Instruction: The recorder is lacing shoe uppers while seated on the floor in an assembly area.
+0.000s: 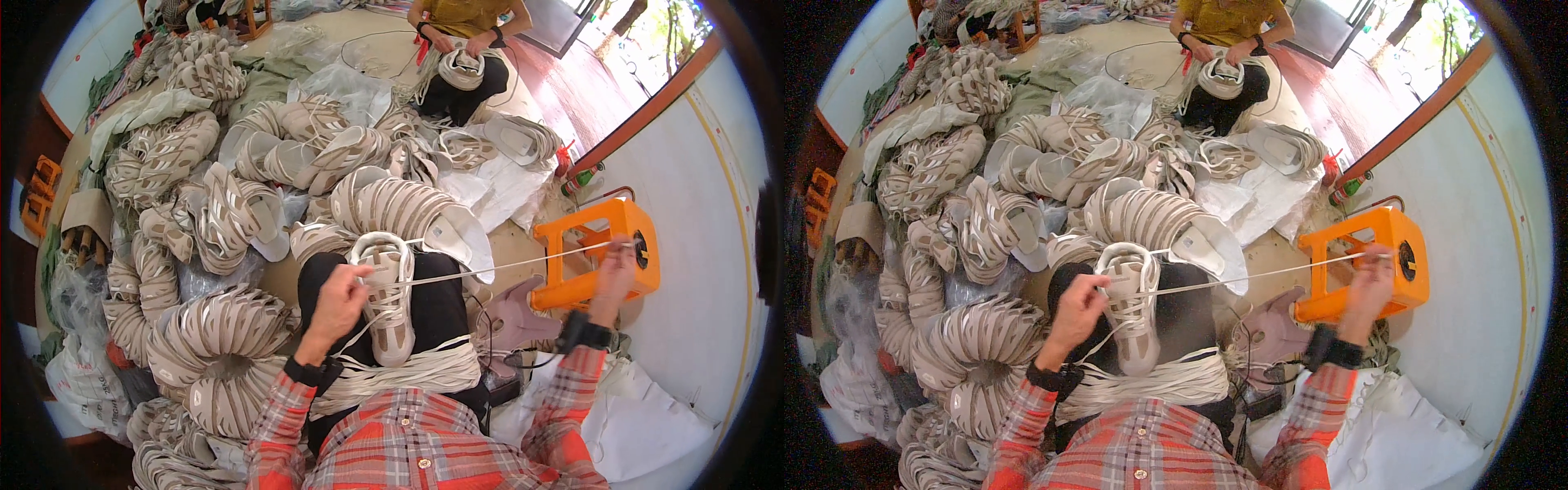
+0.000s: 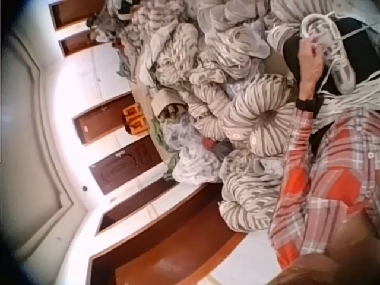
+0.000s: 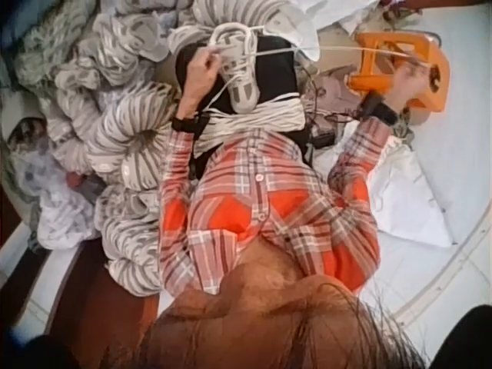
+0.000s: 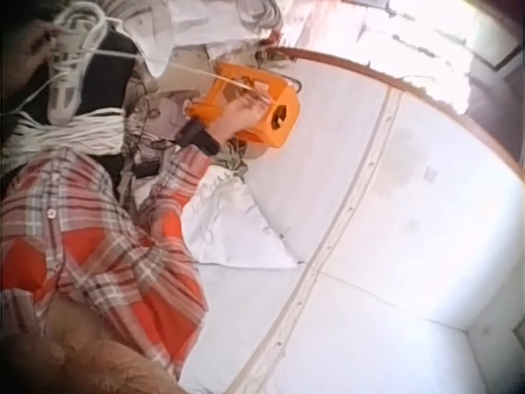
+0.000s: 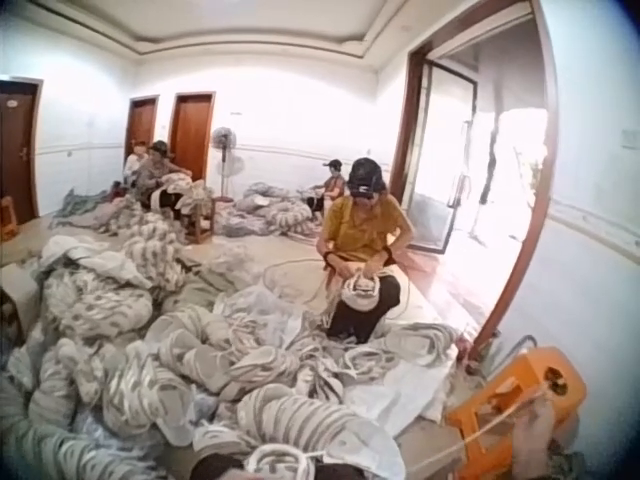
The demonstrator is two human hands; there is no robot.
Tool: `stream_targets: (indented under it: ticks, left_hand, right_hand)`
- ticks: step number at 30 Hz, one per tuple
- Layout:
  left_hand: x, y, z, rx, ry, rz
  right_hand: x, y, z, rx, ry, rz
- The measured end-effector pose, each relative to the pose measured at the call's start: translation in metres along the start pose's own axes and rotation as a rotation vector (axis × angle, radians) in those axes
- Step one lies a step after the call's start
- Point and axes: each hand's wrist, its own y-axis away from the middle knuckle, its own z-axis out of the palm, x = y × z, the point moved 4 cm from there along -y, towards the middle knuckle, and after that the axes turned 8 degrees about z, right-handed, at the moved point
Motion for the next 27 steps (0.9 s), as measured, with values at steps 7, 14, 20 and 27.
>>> stream_targets:
  ticks: [7,14,20,27]
  left_hand:
    - [0.025,0.003,0.069,-0.309,-0.429,0.208]
    - [0.035,-0.006,0.040,0.038,-0.142,-0.047]
    - [0.020,-0.019,0.045,0.003,-0.316,-0.007]
    - [0.004,-0.025,0.042,0.031,-0.219,-0.113]
  right_hand:
    - [0.153,0.161,0.122,-0.471,0.688,0.388]
    - [0.193,0.203,0.168,-0.857,1.250,-0.036]
    - [0.192,0.202,0.175,-0.817,1.302,0.051]
    - [0.202,0.200,0.175,-0.738,1.196,0.295]
